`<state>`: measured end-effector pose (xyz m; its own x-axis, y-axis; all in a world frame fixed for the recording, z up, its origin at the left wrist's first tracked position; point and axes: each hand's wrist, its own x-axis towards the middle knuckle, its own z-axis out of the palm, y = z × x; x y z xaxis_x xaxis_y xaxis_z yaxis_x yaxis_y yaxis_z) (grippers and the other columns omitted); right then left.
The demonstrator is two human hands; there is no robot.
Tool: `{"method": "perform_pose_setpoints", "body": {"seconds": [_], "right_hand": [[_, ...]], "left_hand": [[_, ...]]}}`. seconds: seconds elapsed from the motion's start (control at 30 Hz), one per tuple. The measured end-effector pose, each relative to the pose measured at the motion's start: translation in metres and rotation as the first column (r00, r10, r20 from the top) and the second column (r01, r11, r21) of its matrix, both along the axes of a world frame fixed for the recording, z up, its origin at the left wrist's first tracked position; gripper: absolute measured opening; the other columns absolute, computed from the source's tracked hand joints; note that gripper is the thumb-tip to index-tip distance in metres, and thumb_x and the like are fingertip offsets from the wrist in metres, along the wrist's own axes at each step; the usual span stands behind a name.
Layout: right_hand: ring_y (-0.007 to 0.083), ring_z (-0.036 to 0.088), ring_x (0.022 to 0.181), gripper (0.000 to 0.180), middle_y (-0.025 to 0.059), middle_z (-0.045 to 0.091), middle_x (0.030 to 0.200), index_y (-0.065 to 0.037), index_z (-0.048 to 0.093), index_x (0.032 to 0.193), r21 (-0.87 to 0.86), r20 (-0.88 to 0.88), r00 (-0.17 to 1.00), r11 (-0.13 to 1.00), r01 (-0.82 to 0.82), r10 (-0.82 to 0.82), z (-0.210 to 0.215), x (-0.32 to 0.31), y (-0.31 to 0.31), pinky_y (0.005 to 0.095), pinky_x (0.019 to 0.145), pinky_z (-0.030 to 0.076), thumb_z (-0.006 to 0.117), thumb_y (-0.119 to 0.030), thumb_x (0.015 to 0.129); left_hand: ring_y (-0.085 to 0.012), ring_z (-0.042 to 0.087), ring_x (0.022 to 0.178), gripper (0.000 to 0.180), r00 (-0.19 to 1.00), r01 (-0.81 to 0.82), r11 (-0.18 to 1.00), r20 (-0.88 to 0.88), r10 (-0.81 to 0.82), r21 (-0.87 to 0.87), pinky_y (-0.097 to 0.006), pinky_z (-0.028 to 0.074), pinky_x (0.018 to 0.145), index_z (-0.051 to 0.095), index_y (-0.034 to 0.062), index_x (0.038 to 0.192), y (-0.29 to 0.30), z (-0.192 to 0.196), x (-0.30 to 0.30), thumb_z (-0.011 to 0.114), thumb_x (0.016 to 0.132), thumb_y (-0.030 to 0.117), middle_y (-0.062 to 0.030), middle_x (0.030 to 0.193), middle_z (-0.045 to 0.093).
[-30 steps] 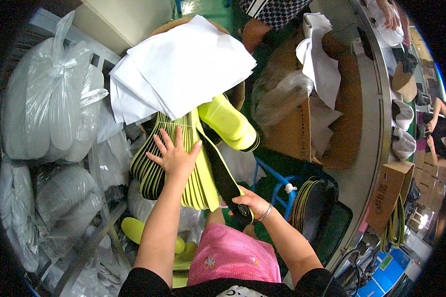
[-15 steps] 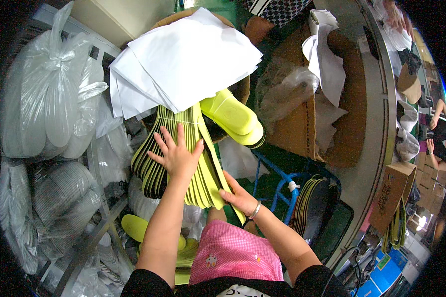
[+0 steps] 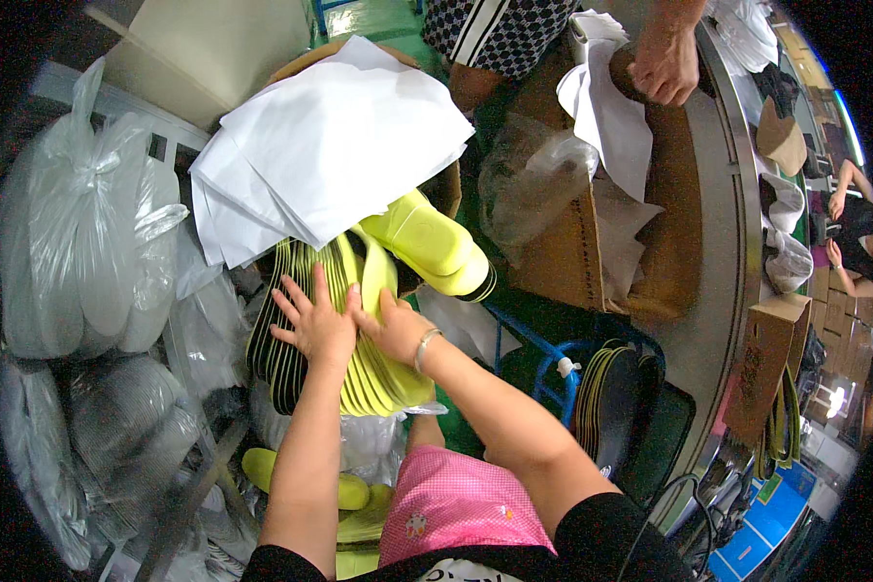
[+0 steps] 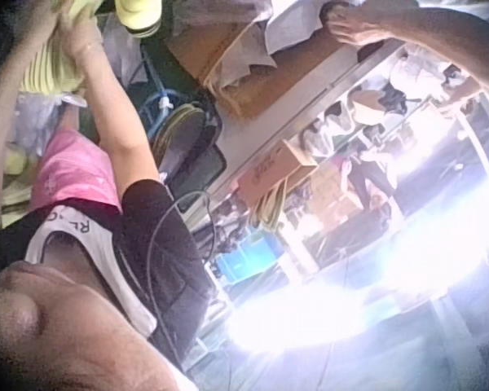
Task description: The person gathers stacks of yellow insoles from a shelf, checks their orientation, and places them onto a workstation next to shoes and black insoles.
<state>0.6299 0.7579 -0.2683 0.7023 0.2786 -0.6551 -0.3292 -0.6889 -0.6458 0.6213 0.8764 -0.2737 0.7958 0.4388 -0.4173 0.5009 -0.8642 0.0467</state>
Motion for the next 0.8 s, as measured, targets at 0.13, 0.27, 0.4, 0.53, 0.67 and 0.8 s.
{"method": "perform_pose_setpoints", "body": {"seconds": [0.13, 0.27, 0.4, 0.53, 0.67, 0.8], "right_hand": [[0.0338, 0.047, 0.101, 0.051, 0.0157, 0.048, 0.114, -0.007, 0.048, 0.113, -0.355, 0.577, 0.791, 0.935, 0.017, 0.204, 0.049, 0.03, -0.039, 0.0353, 0.083, 0.039, 0.062, -0.032, 0.071], [0.0266, 0.048, 0.105, 0.061, 0.0172, 0.051, 0.112, -0.002, 0.043, 0.117, -0.147, 0.16, 0.932, 0.926, 0.348, -0.325, -0.017, 0.086, -0.103, 0.0379, 0.085, 0.041, 0.065, -0.036, 0.071], [0.0219, 0.055, 0.095, 0.074, 0.0169, 0.052, 0.111, 0.002, 0.031, 0.125, 0.301, -0.606, 0.74, 0.776, 0.554, -0.293, -0.005, 0.074, -0.115, 0.0315, 0.079, 0.047, 0.069, -0.024, 0.068], [0.0217, 0.047, 0.104, 0.08, 0.0152, 0.046, 0.117, 0.003, 0.028, 0.128, 0.398, -0.3, 0.86, 0.765, 0.506, -0.413, 0.017, -0.001, -0.139, 0.0311, 0.089, 0.039, 0.069, -0.019, 0.063], [0.0193, 0.043, 0.109, 0.084, 0.0108, 0.044, 0.12, -0.002, 0.028, 0.129, 0.405, -0.169, 0.862, 0.764, 0.503, -0.478, 0.038, -0.079, -0.182, 0.0294, 0.094, 0.032, 0.072, -0.01, 0.059], [0.0189, 0.042, 0.109, 0.082, 0.0095, 0.044, 0.118, -0.003, 0.029, 0.129, 0.413, -0.154, 0.826, 0.724, 0.553, -0.543, 0.038, -0.113, -0.196, 0.0297, 0.095, 0.032, 0.072, -0.01, 0.059]], "left_hand": [[-0.0366, -0.001, 0.129, 0.065, 1.0, 0.02, 0.999, -0.007, -0.02, -0.026, -0.065, -0.002, 0.092, 0.024, 0.021, 0.134, 0.003, 0.0, -0.009, 0.033, 0.081, 0.057, -0.0195, 0.14, 0.007], [-0.0349, -0.004, 0.13, 0.067, 1.0, 0.012, 0.996, 0.018, -0.011, -0.088, -0.064, -0.008, 0.092, 0.024, 0.0175, 0.134, -0.011, 0.016, -0.002, 0.032, 0.081, 0.057, -0.0186, 0.14, 0.008], [-0.0313, 0.004, 0.131, 0.068, 0.916, 0.392, 0.913, 0.146, -0.374, -0.117, -0.061, -0.005, 0.096, 0.023, 0.0174, 0.134, -0.036, 0.014, -0.007, 0.039, 0.08, 0.053, -0.0138, 0.141, 0.011], [-0.0265, 0.011, 0.13, 0.066, 0.957, 0.29, 0.938, 0.082, -0.279, -0.192, -0.059, 0.0, 0.098, 0.025, 0.0176, 0.133, -0.032, 0.009, -0.003, 0.044, 0.077, 0.046, -0.0097, 0.14, 0.016], [-0.0267, 0.011, 0.13, 0.067, 0.954, 0.298, 0.934, 0.041, -0.296, -0.198, -0.059, 0.0, 0.098, 0.023, 0.0177, 0.134, -0.038, 0.015, 0.0, 0.045, 0.076, 0.043, -0.0096, 0.141, 0.015], [-0.0261, 0.012, 0.13, 0.067, 0.955, 0.293, 0.94, 0.018, -0.295, -0.172, -0.06, 0.001, 0.097, 0.022, 0.0187, 0.134, -0.037, 0.012, 0.001, 0.047, 0.076, 0.042, -0.0084, 0.141, 0.015]]}}
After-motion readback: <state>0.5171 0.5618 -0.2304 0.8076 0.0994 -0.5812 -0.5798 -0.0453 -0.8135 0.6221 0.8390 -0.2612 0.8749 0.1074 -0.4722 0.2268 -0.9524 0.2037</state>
